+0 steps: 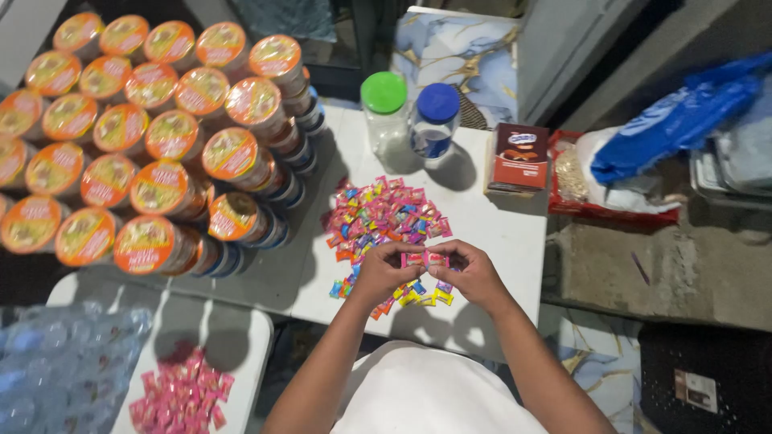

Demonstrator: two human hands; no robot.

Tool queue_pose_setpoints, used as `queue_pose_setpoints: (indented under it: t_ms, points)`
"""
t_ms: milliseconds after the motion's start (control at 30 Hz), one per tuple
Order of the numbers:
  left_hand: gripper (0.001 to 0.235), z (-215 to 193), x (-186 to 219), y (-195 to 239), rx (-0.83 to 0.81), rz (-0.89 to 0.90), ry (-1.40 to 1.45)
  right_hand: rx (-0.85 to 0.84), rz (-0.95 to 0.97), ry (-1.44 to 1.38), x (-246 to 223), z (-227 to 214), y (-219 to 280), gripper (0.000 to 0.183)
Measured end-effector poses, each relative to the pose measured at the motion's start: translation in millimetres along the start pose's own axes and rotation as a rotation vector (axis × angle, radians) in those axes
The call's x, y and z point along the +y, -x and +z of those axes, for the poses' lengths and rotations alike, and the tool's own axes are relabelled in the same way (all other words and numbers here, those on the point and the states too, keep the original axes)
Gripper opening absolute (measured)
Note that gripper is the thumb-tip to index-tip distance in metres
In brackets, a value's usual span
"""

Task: Organizing and sorting various small candy packets on a table among other grocery items.

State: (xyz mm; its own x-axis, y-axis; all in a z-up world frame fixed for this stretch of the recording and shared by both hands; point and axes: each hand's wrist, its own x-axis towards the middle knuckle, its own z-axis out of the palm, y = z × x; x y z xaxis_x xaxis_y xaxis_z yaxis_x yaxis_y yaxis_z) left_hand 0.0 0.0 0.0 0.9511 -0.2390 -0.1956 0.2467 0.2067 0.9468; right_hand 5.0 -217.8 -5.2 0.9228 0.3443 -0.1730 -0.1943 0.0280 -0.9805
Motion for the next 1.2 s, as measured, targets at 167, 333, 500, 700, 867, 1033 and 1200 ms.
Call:
queue_pose_setpoints:
  t_ms: [167, 333, 500, 700, 867, 1033, 1200]
  points:
    - [0.034, -7.8, 7.6, 30.6, 0.141, -0.034, -0.057, -0.121, 0.053, 0.047, -1.1, 14.8, -10.5, 0.036]
    - [0.032, -28.2, 0.9, 72.4, 0.305, 0.040, -0.055, -0.292, 0.064, 0.053, 2.6, 48.6, -21.3, 0.036]
    - [0.030, -59.5, 1.2, 113.3, 0.485, 0.055, -0.067, -0.408, 0.067, 0.163, -15.1, 104.7, -32.5, 0.036]
    - [0.031, -120.8, -15.3, 173.5, 0.603, 0.160, -0.016, -0.590, 0.111, 0.270, -12.7, 193.1, -47.9, 0.032]
    - [0.030, -181.0, -33.0, 235.6, 0.748, 0.250, 0.047, -0.756, 0.088, 0.270, 19.7, 283.9, -57.5, 0.034]
    - [0.030, -221.1, -61.4, 302.9, 0.948, 0.141, 0.041, -0.904, 0.221, 0.133, 64.8, 369.1, -51.9, 0.032]
    - [0.032, -246.9, -96.4, 345.6, 1.330, 0.130, -0.316, -1.048, 0.125, 0.168, 127.7, 431.2, -60.6, 0.032]
